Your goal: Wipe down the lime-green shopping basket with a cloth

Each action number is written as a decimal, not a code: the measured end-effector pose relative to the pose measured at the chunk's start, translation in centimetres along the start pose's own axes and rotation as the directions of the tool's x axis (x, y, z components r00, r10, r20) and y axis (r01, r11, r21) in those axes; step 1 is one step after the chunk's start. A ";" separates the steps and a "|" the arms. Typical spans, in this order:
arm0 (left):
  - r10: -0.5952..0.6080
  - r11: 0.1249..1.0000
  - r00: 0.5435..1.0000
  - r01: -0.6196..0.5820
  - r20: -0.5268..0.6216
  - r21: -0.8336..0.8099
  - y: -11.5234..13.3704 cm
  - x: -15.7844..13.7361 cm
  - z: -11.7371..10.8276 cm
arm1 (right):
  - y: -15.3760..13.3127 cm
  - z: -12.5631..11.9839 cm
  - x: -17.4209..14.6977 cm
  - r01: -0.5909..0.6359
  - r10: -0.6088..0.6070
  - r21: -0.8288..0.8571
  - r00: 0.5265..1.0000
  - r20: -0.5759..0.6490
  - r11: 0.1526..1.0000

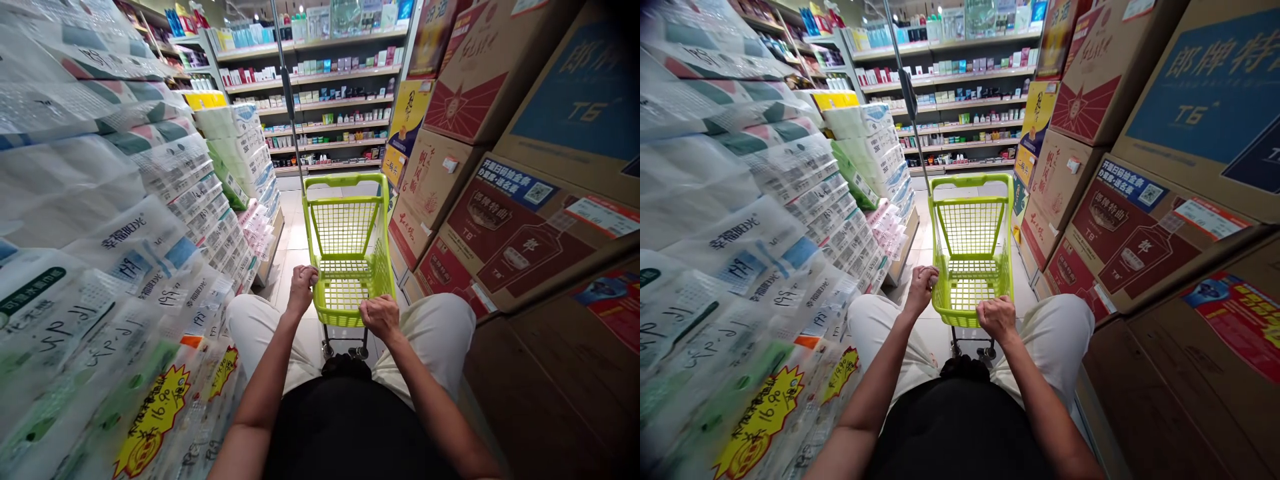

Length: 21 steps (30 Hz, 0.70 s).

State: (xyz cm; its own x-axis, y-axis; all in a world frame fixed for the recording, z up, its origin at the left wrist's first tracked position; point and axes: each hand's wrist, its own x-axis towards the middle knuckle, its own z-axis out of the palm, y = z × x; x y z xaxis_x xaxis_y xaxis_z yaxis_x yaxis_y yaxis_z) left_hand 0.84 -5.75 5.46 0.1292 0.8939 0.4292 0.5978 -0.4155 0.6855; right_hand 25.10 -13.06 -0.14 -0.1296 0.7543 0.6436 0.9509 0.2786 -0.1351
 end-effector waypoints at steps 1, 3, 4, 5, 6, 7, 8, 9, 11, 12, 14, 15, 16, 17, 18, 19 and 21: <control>-0.004 1.000 1.000 0.003 0.030 0.020 0.3 -0.5 -0.1 | 0.0 0.0 0.0 -0.014 0.014 -0.009 1.000 0.002 1.000; -0.007 0.999 0.997 0.004 0.076 0.047 0.9 -2.8 -0.2 | 0.2 0.0 0.1 -0.039 0.039 -0.024 0.999 -0.001 0.999; -0.008 0.998 0.996 0.003 0.089 0.055 1.2 -4.3 -0.2 | 0.3 -0.1 0.0 -0.047 0.047 -0.028 0.999 -0.003 0.999; -0.008 0.998 0.995 0.002 0.097 0.056 1.4 -5.7 -0.2 | 0.4 -0.1 0.0 -0.052 0.052 -0.030 0.999 -0.004 0.998; -0.009 0.999 0.995 0.003 0.100 0.053 1.6 -7.0 -0.1 | 0.5 -0.2 -0.1 -0.053 0.053 -0.029 0.999 -0.002 0.998; -0.011 0.999 0.995 0.006 0.101 0.045 1.6 -7.9 0.0 | 0.7 -0.3 -0.2 -0.049 0.049 -0.025 0.999 0.003 0.998; -0.013 0.999 0.995 0.010 0.102 0.032 1.6 -8.2 0.1 | 0.8 -0.4 -0.2 -0.037 0.037 -0.018 0.999 0.011 0.999; -0.018 1.000 0.995 0.016 0.102 0.018 1.4 -8.0 0.2 | 1.0 -0.5 -0.3 -0.020 0.020 -0.008 1.000 0.020 1.000; -0.026 1.000 0.995 0.027 0.094 -0.016 0.7 -6.3 0.4 | 1.3 -0.5 -0.2 0.026 -0.026 0.015 0.999 0.034 1.000; -0.027 0.999 0.996 0.030 0.084 -0.036 0.3 -5.0 0.5 | 1.5 -0.5 -0.1 0.048 -0.049 0.027 0.998 0.039 0.999; -0.024 0.996 0.999 0.028 0.044 -0.087 -0.6 -2.2 0.8 | 2.0 -0.4 0.1 0.080 -0.082 0.044 0.996 0.046 0.996; -0.024 0.993 1.000 0.025 0.015 -0.118 -0.9 -1.1 1.1 | 2.2 -0.3 0.2 0.090 -0.092 0.048 0.994 0.051 0.995; -0.025 0.988 1.000 0.022 -0.017 -0.153 -1.2 -0.3 1.4 | 2.4 -0.3 0.4 0.096 -0.099 0.048 0.993 0.057 0.994; -0.029 0.981 0.998 0.019 -0.053 -0.191 -1.5 0.1 1.9 | 2.6 -0.2 0.5 0.099 -0.102 0.044 0.993 0.065 0.994; -0.039 0.973 0.995 0.016 -0.092 -0.231 -1.8 0.0 2.5 | 2.8 -0.2 0.6 0.095 -0.097 0.034 0.992 0.074 0.995; -0.055 0.962 0.989 0.017 -0.135 -0.271 -2.1 -0.5 3.2 | 2.9 -0.3 0.6 0.086 -0.087 0.019 0.993 0.083 0.996; -0.109 0.937 0.970 0.028 -0.215 -0.348 -2.7 -2.5 4.9 | 2.7 -0.3 0.7 0.057 -0.055 -0.018 0.994 0.090 0.998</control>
State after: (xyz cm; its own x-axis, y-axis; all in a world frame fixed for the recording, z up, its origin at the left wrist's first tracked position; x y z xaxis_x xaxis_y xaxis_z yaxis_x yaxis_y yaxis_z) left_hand 2.80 -6.05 -0.29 -0.1103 0.8766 0.4684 0.2883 -0.4228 0.8592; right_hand 27.64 -11.98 0.19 -0.2063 0.7883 0.5797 0.9469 0.3101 -0.0847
